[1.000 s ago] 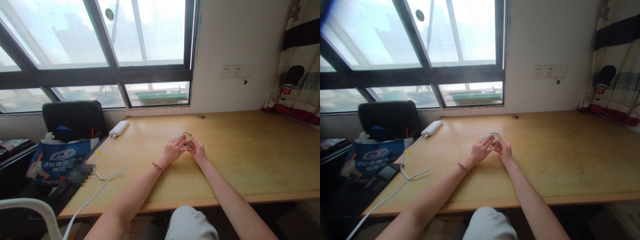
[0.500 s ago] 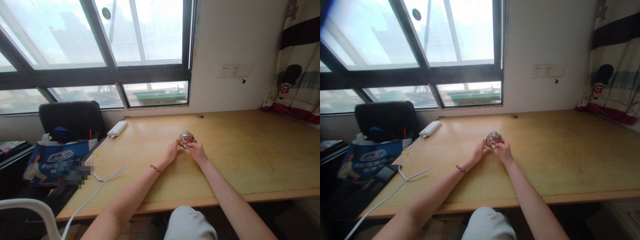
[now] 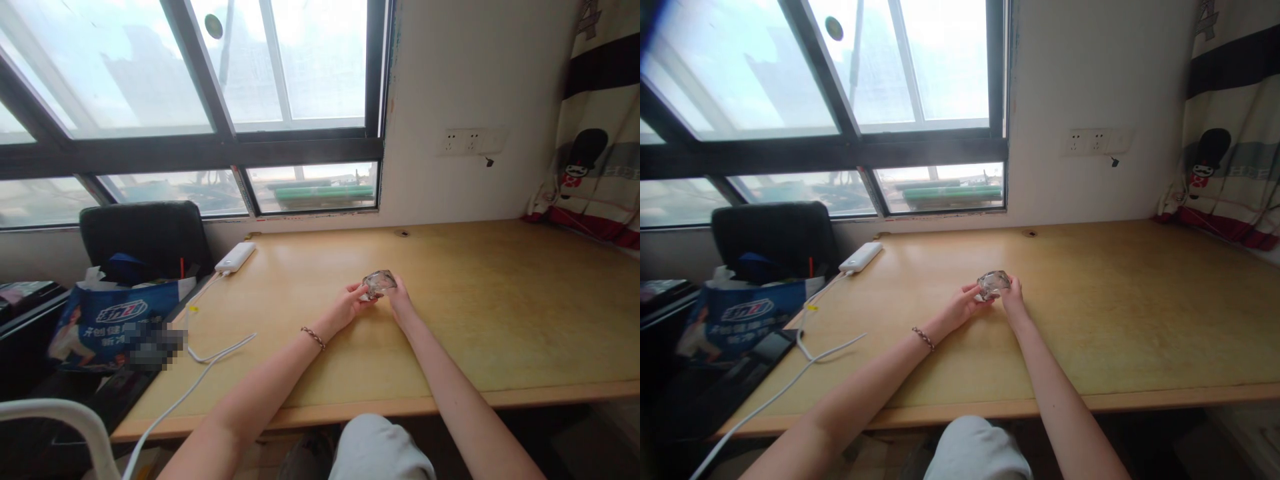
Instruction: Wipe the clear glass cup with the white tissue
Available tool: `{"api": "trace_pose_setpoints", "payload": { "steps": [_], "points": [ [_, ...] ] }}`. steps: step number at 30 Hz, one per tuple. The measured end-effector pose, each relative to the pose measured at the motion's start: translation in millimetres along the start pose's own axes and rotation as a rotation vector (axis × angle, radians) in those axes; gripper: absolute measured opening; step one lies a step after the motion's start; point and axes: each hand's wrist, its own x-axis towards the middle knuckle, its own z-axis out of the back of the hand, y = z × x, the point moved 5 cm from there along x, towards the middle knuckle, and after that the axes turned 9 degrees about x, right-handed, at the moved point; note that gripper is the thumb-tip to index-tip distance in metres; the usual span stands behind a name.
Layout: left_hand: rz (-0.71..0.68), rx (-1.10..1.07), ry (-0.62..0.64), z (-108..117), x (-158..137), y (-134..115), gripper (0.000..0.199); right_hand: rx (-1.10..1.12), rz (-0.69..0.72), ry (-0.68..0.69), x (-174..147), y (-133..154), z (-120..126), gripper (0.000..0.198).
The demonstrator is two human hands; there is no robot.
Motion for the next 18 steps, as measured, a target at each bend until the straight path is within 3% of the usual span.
{"api": "trace_pose_setpoints", "payload": {
  "steps": [5,8,10,12,14,18],
  "points": [
    [0.019,-0.119,-0.038,12,7,6,0.033,0.088,-0.071,0.047,0,-6,-2,0.03],
    [-0.019,-0.098,-0.097,21,10,4,0.037,0.144,0.003,-0.084,-2,1,5,0.032],
    [-0.068,-0.043,-0.171,27,11,1,0.036,0.221,-0.029,-0.092,-5,5,4,0.024],
    [-0.12,0.038,-0.233,31,10,-4,0.033,0.354,-0.188,0.036,-9,6,-8,0.013],
    [-0.153,0.103,-0.256,30,8,-8,0.032,0.492,-0.352,0.2,-17,7,-22,0.017],
    [-0.211,0.309,-0.244,17,1,-19,0.042,0.6,-0.396,0.288,-24,10,-30,0.018]
  ]
}}
